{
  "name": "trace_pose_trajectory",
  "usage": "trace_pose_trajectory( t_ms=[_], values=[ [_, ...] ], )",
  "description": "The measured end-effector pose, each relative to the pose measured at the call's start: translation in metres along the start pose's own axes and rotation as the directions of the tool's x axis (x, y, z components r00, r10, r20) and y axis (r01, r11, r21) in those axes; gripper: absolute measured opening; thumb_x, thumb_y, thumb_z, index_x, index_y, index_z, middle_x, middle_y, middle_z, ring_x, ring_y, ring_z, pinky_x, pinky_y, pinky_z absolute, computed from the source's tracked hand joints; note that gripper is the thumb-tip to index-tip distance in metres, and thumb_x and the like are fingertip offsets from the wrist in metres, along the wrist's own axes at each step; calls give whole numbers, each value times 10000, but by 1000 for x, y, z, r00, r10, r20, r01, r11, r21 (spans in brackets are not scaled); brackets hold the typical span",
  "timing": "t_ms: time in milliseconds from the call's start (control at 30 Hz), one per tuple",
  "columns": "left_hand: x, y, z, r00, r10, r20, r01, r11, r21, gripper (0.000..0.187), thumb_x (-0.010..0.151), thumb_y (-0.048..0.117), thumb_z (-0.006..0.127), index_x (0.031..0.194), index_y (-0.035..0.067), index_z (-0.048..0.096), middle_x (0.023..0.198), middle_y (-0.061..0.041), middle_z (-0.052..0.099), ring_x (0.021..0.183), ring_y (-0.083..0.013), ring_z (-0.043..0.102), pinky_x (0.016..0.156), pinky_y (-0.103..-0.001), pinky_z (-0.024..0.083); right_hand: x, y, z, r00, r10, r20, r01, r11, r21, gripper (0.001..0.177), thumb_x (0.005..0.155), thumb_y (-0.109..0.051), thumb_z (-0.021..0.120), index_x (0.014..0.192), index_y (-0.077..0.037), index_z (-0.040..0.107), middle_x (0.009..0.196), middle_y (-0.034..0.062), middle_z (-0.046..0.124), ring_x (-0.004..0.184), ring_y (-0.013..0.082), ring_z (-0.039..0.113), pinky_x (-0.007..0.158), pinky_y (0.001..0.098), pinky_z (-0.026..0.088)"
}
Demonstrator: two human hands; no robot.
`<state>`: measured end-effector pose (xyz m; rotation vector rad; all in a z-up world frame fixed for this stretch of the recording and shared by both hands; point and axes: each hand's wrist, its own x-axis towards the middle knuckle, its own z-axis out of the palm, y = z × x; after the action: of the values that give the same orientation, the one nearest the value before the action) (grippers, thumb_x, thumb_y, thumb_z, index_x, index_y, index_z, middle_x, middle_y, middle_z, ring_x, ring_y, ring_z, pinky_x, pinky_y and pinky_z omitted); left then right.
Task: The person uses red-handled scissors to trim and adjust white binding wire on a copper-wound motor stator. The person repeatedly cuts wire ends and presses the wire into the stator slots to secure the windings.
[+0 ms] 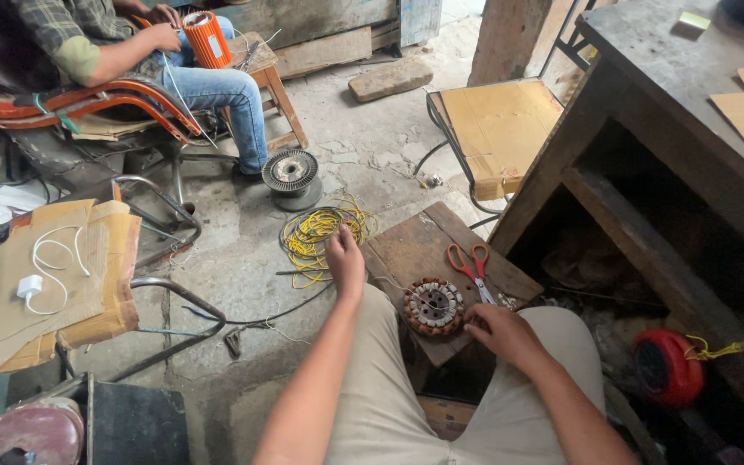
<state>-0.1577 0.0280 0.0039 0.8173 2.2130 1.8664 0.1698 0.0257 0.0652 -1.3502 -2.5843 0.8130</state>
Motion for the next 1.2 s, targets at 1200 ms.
trace_pose_trajectory(
  t_ms=[1200],
  values=[
    [-116,58,16,383,409,828,-715,699,-14,279,838,212,733,1105,154,677,1077,-59,678,1009,-321,666,737,-487,546,8,36,9,960,-41,-276,30,999,-41,197,782,-148,793,975,-140,756,953,81,758,930,312,709,768,442,556]
  ],
)
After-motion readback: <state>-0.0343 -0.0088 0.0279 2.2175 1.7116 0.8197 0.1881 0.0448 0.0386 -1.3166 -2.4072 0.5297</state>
